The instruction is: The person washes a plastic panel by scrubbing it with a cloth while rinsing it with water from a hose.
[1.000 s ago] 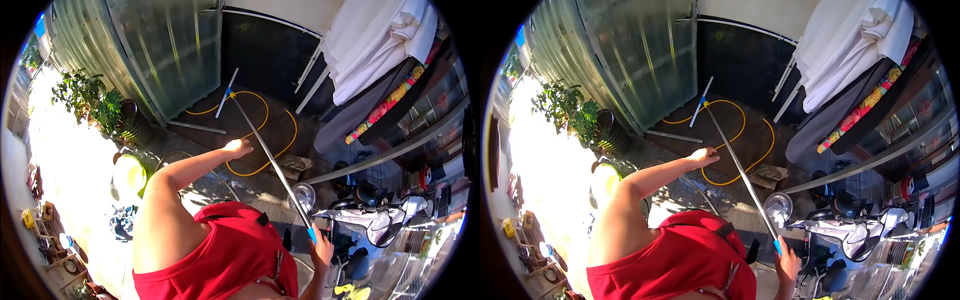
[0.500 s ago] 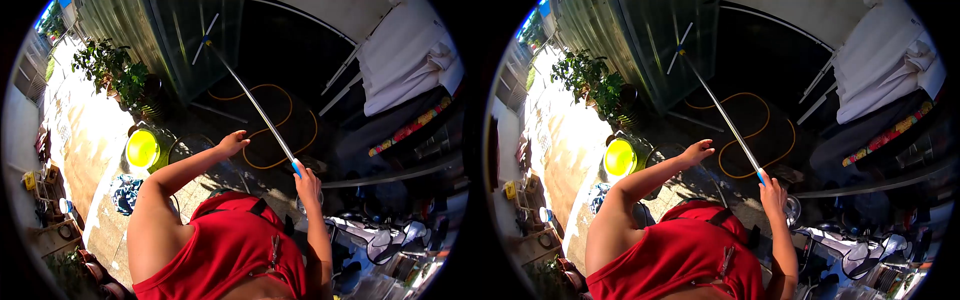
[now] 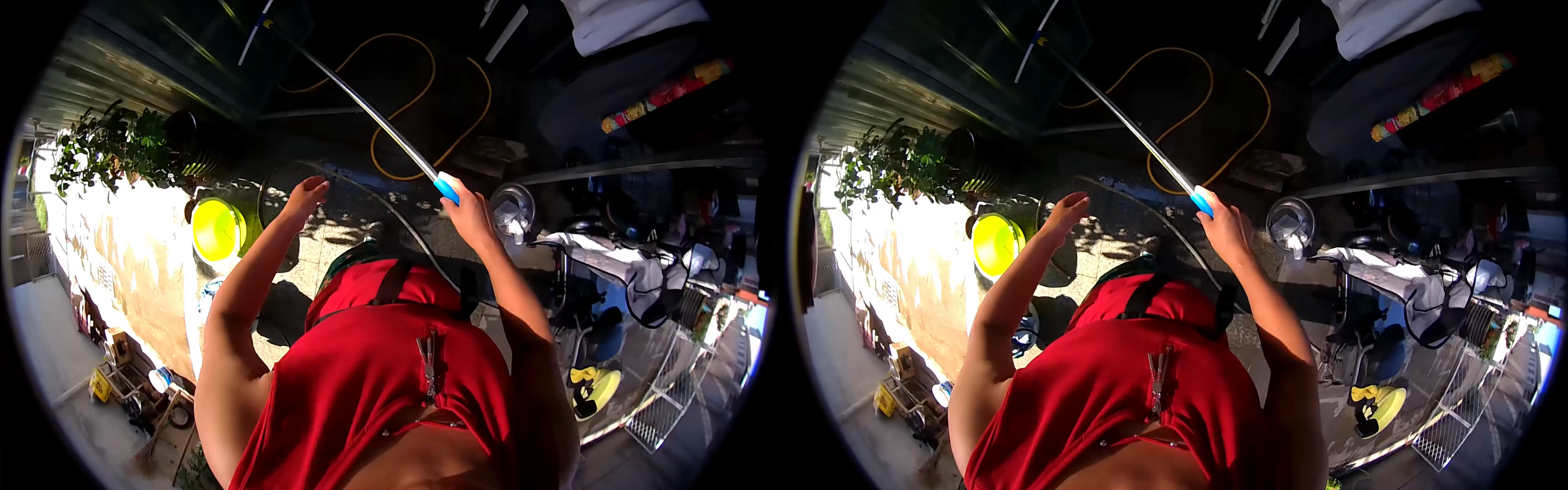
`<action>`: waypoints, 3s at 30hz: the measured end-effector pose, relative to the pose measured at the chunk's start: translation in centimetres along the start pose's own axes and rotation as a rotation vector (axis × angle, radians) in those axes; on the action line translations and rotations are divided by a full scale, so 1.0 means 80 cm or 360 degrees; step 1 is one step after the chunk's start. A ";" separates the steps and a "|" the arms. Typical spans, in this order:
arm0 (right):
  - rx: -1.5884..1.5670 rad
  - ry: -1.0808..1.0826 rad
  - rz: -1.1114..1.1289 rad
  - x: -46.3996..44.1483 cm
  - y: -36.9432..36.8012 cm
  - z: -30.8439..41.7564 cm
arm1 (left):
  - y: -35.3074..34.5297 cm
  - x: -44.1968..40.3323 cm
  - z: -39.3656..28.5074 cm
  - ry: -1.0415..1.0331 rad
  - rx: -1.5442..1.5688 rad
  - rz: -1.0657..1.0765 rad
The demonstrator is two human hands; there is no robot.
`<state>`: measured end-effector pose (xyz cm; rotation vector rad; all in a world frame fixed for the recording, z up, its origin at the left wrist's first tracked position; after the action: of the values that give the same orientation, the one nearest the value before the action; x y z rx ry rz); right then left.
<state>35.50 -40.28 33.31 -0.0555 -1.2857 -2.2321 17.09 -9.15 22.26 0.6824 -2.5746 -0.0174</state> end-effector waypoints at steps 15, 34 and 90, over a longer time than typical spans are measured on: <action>0.0140 -0.0107 0.0045 -0.045 -0.019 0.044 | 0.034 -0.137 -0.008 -0.0107 -0.0181 0.0229; 0.0486 -0.0062 0.0028 -0.163 -0.040 0.077 | 0.089 -0.198 0.019 -0.0148 -0.0114 0.0107; 0.2041 0.0387 -0.1443 -1.062 0.323 0.500 | 0.663 -0.726 -0.679 -0.0648 -0.3345 -0.1442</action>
<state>110.36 19.81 49.58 1.4300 -2.6245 -1.3997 61.14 70.43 51.70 0.6828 -0.9114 -2.6080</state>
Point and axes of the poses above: each hand's wrist, its own x-axis away from the middle knuckle, its own y-axis out of the back of the hand, z = x × y, the point moved 3 cm from there along -x, towards the middle knuckle, and after that the axes turned 11 degrees about -y, right-handed, at the moved point
